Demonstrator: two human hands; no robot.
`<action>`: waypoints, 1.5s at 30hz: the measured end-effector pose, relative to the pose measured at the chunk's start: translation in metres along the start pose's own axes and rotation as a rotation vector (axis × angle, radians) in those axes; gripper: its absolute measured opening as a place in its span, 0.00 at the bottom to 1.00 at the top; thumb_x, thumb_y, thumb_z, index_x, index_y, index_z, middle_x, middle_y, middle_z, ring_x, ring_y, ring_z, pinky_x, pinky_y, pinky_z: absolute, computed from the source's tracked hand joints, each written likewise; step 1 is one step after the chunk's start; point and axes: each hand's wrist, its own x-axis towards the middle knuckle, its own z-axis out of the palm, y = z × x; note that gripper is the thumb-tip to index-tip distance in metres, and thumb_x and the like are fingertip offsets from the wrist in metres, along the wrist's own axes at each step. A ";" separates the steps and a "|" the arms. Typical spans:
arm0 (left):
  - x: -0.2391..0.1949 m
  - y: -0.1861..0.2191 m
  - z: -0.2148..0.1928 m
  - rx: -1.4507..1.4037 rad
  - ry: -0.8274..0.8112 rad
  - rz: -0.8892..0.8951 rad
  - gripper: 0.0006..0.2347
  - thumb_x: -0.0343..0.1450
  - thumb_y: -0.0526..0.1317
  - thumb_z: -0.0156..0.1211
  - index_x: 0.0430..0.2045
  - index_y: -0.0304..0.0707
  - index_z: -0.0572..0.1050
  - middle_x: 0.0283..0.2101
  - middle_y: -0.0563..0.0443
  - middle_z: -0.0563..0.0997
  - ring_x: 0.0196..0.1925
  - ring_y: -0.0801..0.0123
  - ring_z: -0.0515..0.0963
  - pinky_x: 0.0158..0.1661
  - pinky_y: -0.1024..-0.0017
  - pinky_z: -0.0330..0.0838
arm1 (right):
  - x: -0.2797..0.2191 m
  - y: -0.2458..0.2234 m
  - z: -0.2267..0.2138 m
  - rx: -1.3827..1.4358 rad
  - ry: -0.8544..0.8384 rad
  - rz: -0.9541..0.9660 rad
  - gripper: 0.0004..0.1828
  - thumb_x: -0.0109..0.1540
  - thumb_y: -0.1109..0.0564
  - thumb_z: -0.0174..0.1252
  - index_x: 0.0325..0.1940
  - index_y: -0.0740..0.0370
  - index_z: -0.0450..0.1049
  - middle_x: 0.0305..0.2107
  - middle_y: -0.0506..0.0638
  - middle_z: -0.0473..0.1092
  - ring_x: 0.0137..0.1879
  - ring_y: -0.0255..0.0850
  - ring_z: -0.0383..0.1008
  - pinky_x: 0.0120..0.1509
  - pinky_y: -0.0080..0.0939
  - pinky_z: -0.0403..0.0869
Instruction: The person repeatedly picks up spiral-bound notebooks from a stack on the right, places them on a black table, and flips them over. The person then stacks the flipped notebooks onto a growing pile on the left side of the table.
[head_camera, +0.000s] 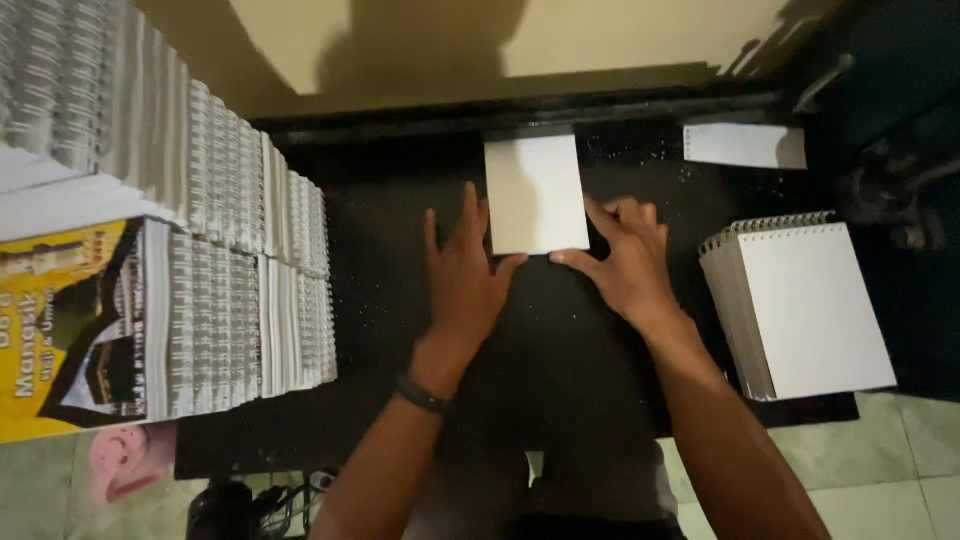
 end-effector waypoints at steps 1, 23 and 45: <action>0.001 0.006 -0.005 0.005 0.026 -0.004 0.44 0.69 0.43 0.72 0.73 0.23 0.45 0.66 0.28 0.71 0.70 0.42 0.70 0.72 0.39 0.29 | 0.002 0.001 0.000 -0.015 0.021 -0.025 0.45 0.58 0.38 0.70 0.75 0.56 0.66 0.50 0.56 0.65 0.59 0.52 0.60 0.60 0.55 0.57; 0.006 0.006 0.000 0.050 0.015 -0.012 0.42 0.67 0.44 0.73 0.70 0.21 0.52 0.63 0.25 0.73 0.68 0.41 0.72 0.71 0.36 0.27 | -0.003 0.003 0.006 -0.031 0.070 -0.051 0.44 0.59 0.40 0.69 0.75 0.58 0.66 0.49 0.58 0.65 0.58 0.52 0.62 0.57 0.53 0.58; 0.004 0.002 0.000 0.046 0.002 -0.030 0.40 0.68 0.46 0.71 0.70 0.22 0.53 0.62 0.26 0.74 0.69 0.43 0.70 0.71 0.35 0.30 | -0.005 -0.007 0.000 0.016 0.073 -0.032 0.43 0.58 0.42 0.71 0.73 0.61 0.68 0.49 0.57 0.67 0.57 0.52 0.63 0.59 0.52 0.59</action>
